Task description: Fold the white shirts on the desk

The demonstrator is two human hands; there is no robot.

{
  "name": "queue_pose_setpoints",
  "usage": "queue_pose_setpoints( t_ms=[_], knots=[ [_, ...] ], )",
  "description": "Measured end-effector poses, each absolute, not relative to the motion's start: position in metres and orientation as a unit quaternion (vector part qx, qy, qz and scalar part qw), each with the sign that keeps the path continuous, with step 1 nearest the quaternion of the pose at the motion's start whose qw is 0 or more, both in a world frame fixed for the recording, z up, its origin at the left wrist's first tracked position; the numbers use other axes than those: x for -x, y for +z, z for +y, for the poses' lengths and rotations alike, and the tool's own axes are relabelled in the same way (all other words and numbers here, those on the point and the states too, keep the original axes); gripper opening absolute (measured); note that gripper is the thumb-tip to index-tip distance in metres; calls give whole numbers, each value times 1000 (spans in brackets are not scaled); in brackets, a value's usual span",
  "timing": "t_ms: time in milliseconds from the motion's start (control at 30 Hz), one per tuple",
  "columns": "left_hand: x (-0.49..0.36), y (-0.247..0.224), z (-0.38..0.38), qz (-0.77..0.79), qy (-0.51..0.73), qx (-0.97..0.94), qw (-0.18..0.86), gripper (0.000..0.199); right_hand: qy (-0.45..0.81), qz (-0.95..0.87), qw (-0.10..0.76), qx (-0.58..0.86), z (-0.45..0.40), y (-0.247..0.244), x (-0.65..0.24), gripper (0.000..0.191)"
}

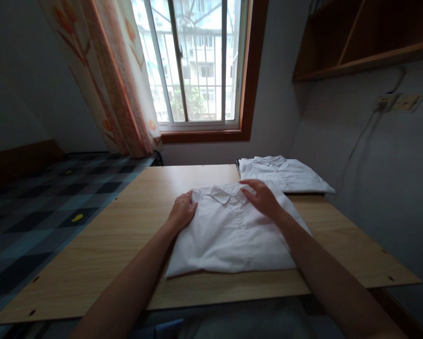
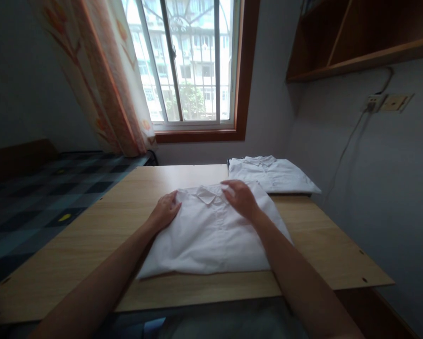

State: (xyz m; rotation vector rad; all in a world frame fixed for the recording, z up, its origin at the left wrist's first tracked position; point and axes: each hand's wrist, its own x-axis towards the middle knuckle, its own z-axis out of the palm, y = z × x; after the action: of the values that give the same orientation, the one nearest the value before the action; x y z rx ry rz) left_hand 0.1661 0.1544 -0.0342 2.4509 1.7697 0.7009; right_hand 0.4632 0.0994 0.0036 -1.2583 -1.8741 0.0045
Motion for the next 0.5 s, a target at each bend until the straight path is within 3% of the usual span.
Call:
queue_pose_setpoints(
  t_ms=[133, 267, 333, 433, 500],
  knots=[
    [-167, -27, 153, 543, 274, -793, 29, 65, -46, -639, 336, 691, 128, -15, -534, 51],
    [-166, -20, 148, 528, 287, -795, 82, 65, 88, -671, 267, 686, 132, -29, -569, 33],
    [-165, -18, 145, 514, 260, -812, 97, 55, 117, -652, 285, 693, 132, -32, -576, 36],
    [-162, -13, 140, 511, 215, -830, 65, 28, 112, -619, 311, 713, 131, -33, -581, 61],
    [-161, -9, 138, 527, 228, -817, 64, 23, 164, -630, 307, 694, 129, -34, -582, 64]
  ],
)
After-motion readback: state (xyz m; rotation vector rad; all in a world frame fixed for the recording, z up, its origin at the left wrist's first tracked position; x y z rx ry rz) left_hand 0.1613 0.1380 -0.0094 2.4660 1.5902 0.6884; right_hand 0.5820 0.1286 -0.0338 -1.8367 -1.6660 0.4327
